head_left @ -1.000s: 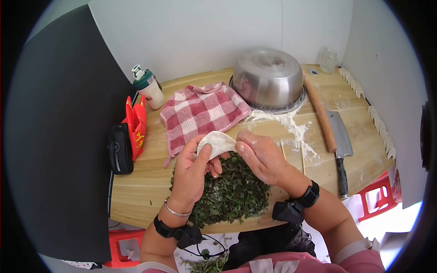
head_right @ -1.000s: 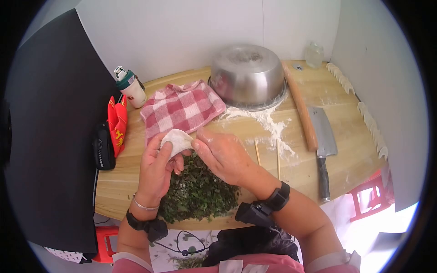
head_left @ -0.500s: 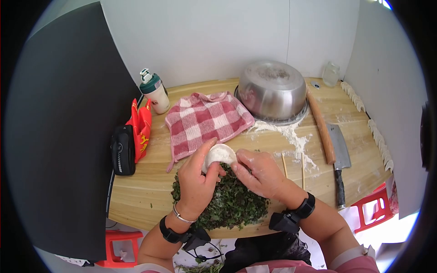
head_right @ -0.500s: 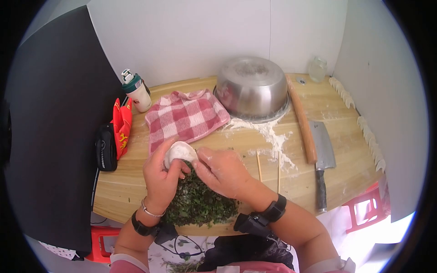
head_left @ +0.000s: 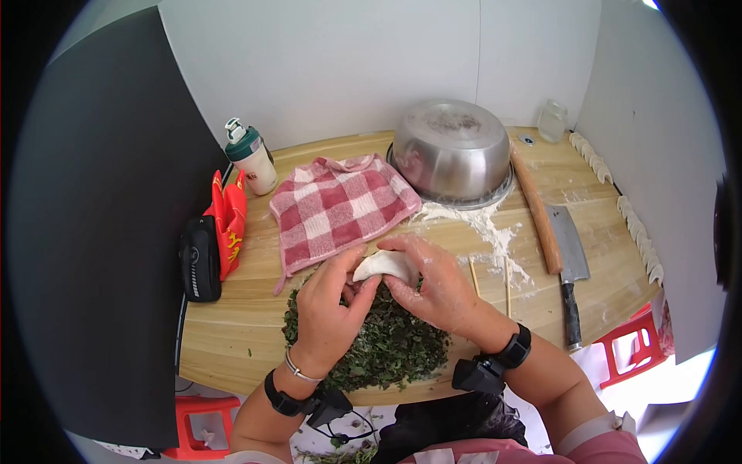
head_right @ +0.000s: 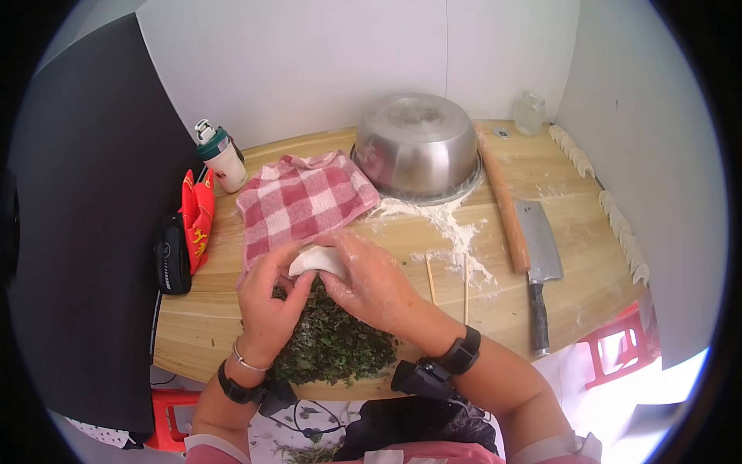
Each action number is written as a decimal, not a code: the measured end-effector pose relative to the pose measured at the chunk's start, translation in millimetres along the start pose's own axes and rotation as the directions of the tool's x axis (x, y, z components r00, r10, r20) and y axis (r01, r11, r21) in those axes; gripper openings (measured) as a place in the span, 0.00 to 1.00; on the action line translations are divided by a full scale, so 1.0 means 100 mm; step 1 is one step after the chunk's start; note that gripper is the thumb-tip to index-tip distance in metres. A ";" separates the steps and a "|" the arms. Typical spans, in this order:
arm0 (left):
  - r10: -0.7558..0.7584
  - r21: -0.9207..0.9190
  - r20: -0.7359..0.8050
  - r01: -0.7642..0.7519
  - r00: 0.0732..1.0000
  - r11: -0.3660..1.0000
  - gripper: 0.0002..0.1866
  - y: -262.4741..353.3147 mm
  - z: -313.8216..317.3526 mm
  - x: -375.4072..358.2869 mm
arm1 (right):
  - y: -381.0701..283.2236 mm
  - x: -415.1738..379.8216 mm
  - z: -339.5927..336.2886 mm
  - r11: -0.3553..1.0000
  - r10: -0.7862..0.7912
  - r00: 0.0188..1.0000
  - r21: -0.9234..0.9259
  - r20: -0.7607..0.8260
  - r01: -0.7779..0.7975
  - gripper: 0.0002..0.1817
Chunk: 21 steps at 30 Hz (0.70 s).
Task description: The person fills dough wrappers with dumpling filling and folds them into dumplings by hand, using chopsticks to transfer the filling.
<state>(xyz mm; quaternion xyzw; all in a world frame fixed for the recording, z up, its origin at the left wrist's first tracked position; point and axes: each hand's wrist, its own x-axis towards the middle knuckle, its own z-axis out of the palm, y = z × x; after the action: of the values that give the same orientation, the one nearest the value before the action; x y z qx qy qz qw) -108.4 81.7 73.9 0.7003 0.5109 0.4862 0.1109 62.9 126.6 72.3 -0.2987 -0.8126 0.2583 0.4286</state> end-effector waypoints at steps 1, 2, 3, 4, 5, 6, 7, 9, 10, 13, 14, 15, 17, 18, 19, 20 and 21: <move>-0.001 0.001 0.002 0.001 1.000 1.000 0.18 0.00 0.00 0.01 | 0.01 -0.01 0.01 1.000 -0.008 1.000 -0.010 -0.011 0.007 0.22; 0.114 0.050 -0.016 -0.113 0.993 0.992 0.18 0.00 0.00 0.01 | 0.03 -0.01 0.02 1.000 -0.005 1.000 -0.008 -0.012 0.005 0.22; 0.228 0.100 -0.031 -0.224 0.973 0.969 0.18 0.00 0.01 0.02 | 0.05 -0.02 0.03 0.999 -0.037 0.999 -0.020 -0.038 0.037 0.21; 0.228 0.100 -0.030 -0.224 0.973 0.969 0.18 -0.03 0.01 0.02 | 0.06 -0.02 0.04 0.997 -0.070 0.996 -0.034 -0.063 0.068 0.21; 0.289 0.143 -0.053 -0.279 0.956 0.950 0.17 -0.08 0.02 0.01 | 0.04 -0.02 0.05 0.997 -0.070 0.996 -0.033 -0.063 0.068 0.21; 0.349 0.187 -0.073 -0.331 0.934 0.925 0.17 -0.09 0.02 0.02 | 0.00 -0.02 0.05 1.000 -0.018 0.999 -0.025 -0.049 0.017 0.20; 0.349 0.187 -0.071 -0.331 0.934 0.925 0.17 -0.08 0.01 0.01 | -0.02 -0.02 0.05 0.999 0.034 0.999 -0.017 -0.035 -0.034 0.20; 0.362 0.209 -0.059 -0.343 0.930 0.916 0.16 -0.03 0.00 0.01 | -0.02 -0.02 0.03 0.998 0.058 0.998 -0.026 -0.014 -0.058 0.19; 0.363 0.207 -0.057 -0.345 0.930 0.915 0.16 -0.02 0.01 0.00 | -0.02 -0.03 0.02 0.996 0.082 0.997 -0.037 0.008 -0.082 0.19; 0.175 -0.004 -0.098 -0.176 0.980 0.984 0.15 -0.03 0.04 -0.05 | -0.04 -0.03 0.01 0.986 0.163 0.985 -0.012 -0.062 -0.164 0.18; 0.220 0.039 -0.079 -0.217 0.972 0.975 0.15 -0.05 0.04 -0.05 | -0.04 -0.02 0.01 0.986 0.164 0.984 -0.014 -0.065 -0.165 0.18; 0.264 0.080 -0.058 -0.259 0.963 0.963 0.15 -0.06 0.05 -0.05 | -0.04 -0.02 0.00 0.988 0.153 0.985 -0.021 -0.084 -0.155 0.18; 0.289 0.061 -0.056 -0.285 0.956 0.957 0.16 -0.04 0.05 -0.05 | -0.03 -0.02 -0.01 0.988 0.147 0.983 -0.035 -0.114 -0.152 0.18; 0.313 0.039 -0.057 -0.311 0.948 0.950 0.17 -0.02 0.08 -0.05 | -0.03 -0.01 -0.01 0.993 0.090 0.984 -0.056 -0.152 -0.100 0.18; 0.327 0.015 -0.053 -0.327 0.944 0.945 0.17 -0.03 0.07 -0.07 | -0.06 0.01 -0.04 0.995 0.033 0.981 -0.088 -0.193 -0.051 0.18; 0.303 0.065 -0.090 -0.298 0.949 0.952 0.18 -0.08 0.03 -0.10 | -0.12 0.00 -0.07 0.994 0.046 0.982 -0.091 -0.182 -0.064 0.19; 0.283 0.086 -0.109 -0.275 0.953 0.958 0.18 -0.13 0.04 -0.12 | -0.16 0.03 -0.07 0.997 -0.040 0.970 -0.077 -0.241 0.021 0.17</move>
<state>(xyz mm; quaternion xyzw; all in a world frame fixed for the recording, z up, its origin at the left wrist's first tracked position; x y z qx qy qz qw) -113.1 79.6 56.5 0.7382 0.4291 0.5203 -0.0145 63.4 119.0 88.3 -0.3312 -0.7676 0.1829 0.5173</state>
